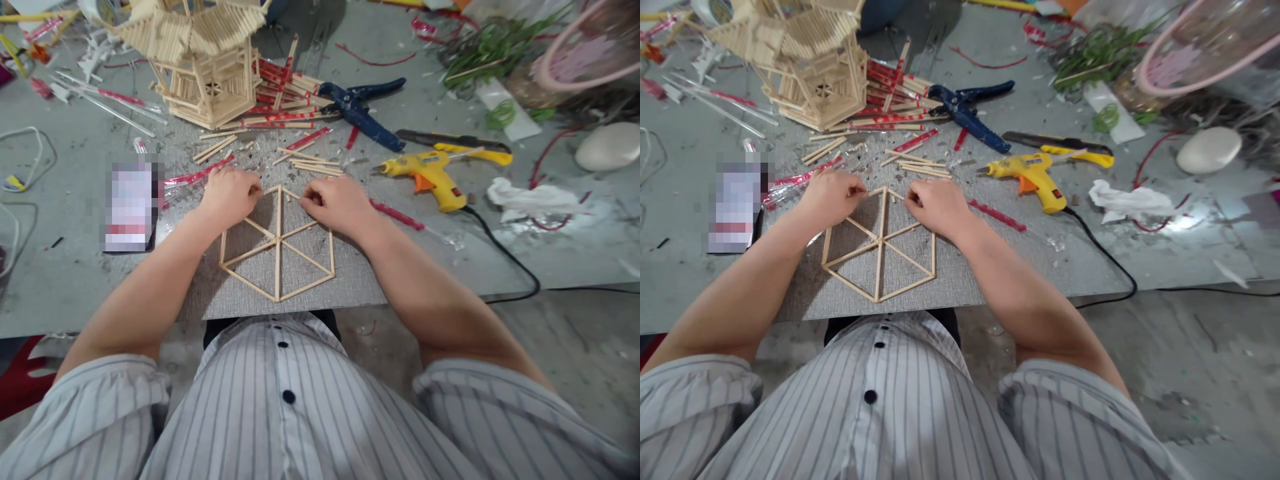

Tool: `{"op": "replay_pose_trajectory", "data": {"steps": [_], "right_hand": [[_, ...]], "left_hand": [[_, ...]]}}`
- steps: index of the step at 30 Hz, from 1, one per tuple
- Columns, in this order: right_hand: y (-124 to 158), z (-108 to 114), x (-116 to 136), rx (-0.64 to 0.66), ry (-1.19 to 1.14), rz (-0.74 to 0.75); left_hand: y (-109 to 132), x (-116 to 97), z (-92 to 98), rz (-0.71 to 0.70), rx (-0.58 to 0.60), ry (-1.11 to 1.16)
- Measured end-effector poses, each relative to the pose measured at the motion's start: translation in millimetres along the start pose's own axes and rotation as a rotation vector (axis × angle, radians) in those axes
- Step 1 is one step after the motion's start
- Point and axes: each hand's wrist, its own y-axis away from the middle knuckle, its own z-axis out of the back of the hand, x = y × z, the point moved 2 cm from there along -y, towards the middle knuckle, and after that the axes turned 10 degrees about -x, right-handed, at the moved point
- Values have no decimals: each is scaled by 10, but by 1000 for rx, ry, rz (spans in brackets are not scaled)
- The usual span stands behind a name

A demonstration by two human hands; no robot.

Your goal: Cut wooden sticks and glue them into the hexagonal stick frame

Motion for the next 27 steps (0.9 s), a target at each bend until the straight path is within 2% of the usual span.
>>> {"op": "replay_pose_trajectory", "data": {"steps": [4, 13, 20, 27], "right_hand": [[9, 10, 14, -16, 16, 24], [55, 76, 108, 99, 106, 80], [69, 63, 97, 65, 119, 179], [61, 87, 119, 101, 132, 161]], "left_hand": [[2, -2, -17, 2, -5, 10], [32, -151, -54, -68, -24, 26], [30, -197, -65, -77, -38, 44], [24, -250, -57, -89, -38, 2]]}}
